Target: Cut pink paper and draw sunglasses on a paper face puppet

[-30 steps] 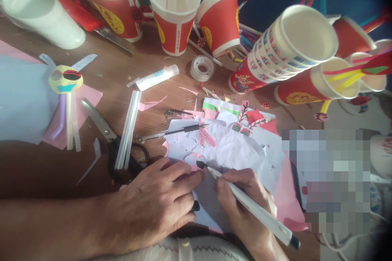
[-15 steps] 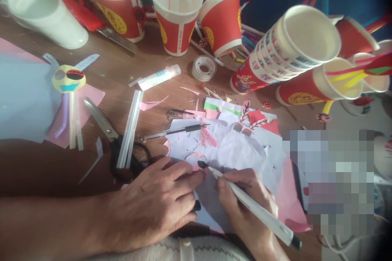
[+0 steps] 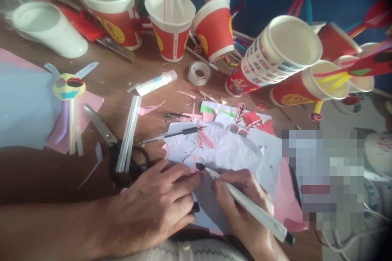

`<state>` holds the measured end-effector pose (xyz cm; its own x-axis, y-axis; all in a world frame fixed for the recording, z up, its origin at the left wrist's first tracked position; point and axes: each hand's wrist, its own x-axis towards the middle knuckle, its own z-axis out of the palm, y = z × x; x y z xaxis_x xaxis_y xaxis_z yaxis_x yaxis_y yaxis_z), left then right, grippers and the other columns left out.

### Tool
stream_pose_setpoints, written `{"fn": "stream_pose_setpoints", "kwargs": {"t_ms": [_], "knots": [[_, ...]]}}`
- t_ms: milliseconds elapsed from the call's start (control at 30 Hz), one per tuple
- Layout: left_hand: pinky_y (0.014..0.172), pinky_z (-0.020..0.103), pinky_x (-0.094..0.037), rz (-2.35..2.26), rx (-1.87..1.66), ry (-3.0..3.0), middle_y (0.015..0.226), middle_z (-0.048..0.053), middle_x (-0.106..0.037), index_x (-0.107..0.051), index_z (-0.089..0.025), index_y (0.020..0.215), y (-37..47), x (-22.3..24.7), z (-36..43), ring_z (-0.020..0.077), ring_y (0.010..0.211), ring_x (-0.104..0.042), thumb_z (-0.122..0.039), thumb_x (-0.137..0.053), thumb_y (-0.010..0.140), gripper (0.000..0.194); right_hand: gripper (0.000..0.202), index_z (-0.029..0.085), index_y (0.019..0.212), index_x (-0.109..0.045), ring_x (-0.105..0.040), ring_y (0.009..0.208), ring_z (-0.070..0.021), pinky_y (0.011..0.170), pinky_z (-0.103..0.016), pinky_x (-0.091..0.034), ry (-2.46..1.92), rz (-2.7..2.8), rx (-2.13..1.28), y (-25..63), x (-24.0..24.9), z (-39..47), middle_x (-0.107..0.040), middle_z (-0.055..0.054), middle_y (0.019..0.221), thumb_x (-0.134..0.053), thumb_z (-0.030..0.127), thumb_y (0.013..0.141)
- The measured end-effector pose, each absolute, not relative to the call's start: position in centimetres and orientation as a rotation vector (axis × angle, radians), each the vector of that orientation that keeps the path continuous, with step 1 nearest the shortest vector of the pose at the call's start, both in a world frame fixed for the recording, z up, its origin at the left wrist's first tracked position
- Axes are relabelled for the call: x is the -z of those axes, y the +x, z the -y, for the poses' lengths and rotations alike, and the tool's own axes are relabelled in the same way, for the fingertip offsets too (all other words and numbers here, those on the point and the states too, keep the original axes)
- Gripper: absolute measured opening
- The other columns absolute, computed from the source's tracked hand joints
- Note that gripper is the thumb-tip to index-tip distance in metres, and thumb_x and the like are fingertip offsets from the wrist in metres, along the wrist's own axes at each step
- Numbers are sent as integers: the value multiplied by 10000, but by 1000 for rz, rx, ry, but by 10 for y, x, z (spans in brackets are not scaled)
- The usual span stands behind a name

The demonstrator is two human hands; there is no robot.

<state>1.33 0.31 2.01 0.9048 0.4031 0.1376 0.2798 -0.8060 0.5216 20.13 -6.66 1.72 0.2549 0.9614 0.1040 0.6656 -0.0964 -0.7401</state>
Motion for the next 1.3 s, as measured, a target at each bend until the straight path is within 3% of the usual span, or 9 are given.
{"fn": "stream_pose_setpoints", "kwargs": {"t_ms": [433,767,1067,1300], "knots": [[920,370,-313,-485,-325,2543,1159,2,-654,-611,-195,747,14,-22,-4,209,1093,-492,-353,-569,911,231,117,238,736,-505,-537,370,-85,424,-173,-457,-1838,1565,-502,204,-19,66,-551,94,467,-594,211,808],[914,377,-324,-511,-307,2549,1150,-6,-663,-634,-186,853,12,-20,-2,204,1083,-501,-367,-552,920,210,90,231,776,-528,-507,374,-90,387,-195,-427,-1775,1335,-620,205,-19,73,-583,68,520,-597,192,821],[933,374,-382,-485,-337,2560,1243,-3,-633,-602,-180,799,9,-22,-3,216,1104,-531,-303,-548,918,179,182,207,990,-572,-651,621,-134,520,-239,-522,-1399,1043,-612,207,-19,66,-682,-7,788,-580,110,836],[938,404,-407,-496,-340,2553,1294,-3,-598,-615,-188,822,6,-25,0,231,1114,-541,-309,-506,939,200,215,226,984,-537,-674,638,-125,596,-242,-549,-1362,979,-591,207,-22,69,-702,21,744,-587,75,839]]}}
